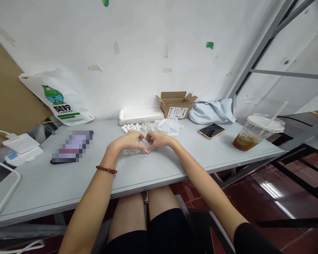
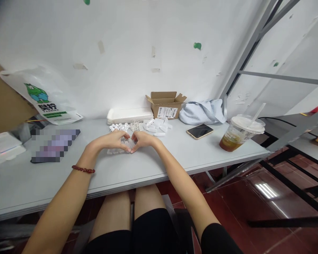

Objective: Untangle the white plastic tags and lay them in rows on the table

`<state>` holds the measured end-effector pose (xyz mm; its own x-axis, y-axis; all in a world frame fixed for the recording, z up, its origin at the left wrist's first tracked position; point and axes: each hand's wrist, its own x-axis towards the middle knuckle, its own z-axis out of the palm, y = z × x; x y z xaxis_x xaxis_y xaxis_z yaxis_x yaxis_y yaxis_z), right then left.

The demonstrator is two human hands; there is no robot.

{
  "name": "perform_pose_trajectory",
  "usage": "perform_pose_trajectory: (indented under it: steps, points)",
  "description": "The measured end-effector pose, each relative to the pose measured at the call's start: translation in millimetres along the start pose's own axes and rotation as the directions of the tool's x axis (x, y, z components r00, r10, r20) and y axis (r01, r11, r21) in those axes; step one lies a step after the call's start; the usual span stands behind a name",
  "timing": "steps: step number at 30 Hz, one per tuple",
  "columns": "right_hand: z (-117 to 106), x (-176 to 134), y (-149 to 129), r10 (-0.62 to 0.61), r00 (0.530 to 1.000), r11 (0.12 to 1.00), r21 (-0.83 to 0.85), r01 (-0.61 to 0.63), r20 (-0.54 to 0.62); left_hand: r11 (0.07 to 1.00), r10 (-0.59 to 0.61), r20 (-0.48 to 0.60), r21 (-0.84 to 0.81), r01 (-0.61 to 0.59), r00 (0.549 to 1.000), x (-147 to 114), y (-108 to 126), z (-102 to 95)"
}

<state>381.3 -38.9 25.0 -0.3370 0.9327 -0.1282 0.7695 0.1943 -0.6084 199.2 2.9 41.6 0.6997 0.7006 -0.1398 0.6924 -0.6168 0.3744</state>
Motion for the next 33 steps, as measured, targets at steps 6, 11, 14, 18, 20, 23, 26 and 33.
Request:
perform_pose_trajectory:
  steps: [6, 11, 14, 18, 20, 23, 26, 33]
  points:
    - [2, 1, -2, 0.008, 1.000, 0.999, -0.042, -0.009, -0.020, 1.000, 0.012, 0.000, 0.023, -0.012, 1.000, 2, 1, 3.6]
    - [4, 2, -3, 0.013, 1.000, 0.998, -0.060, -0.015, -0.026, 0.999, 0.034, -0.007, -0.002, -0.034, 0.999, -1, 6, 1.9]
    - [5, 3, -1, 0.017, 1.000, 0.998, -0.059, -0.018, -0.026, 0.999, 0.042, 0.004, -0.026, -0.041, 0.999, -1, 6, 1.0]
    - [6, 4, 1, 0.033, 0.999, 0.998, -0.058, -0.035, -0.032, 0.995, 0.074, 0.004, -0.074, -0.073, 0.997, 0, 0, 1.4]
    - [6, 4, 1, 0.030, 0.999, 0.998, -0.058, -0.032, -0.028, 0.992, 0.075, 0.019, -0.098, -0.073, 0.997, 0, -2, 1.5]
    - [6, 3, 1, 0.026, 0.999, 0.998, -0.053, -0.027, -0.020, 0.992, 0.063, 0.035, -0.111, -0.059, 0.997, 0, -3, 1.3]
    - [6, 3, 1, 0.022, 0.999, 0.998, -0.057, -0.023, -0.024, 0.992, 0.062, 0.042, -0.111, -0.057, 0.997, -1, -2, 1.0]
    - [9, 6, 2, 0.012, 0.999, 0.999, -0.050, -0.015, -0.048, 0.991, 0.037, -0.036, -0.126, -0.041, 0.999, -1, -9, -2.9]
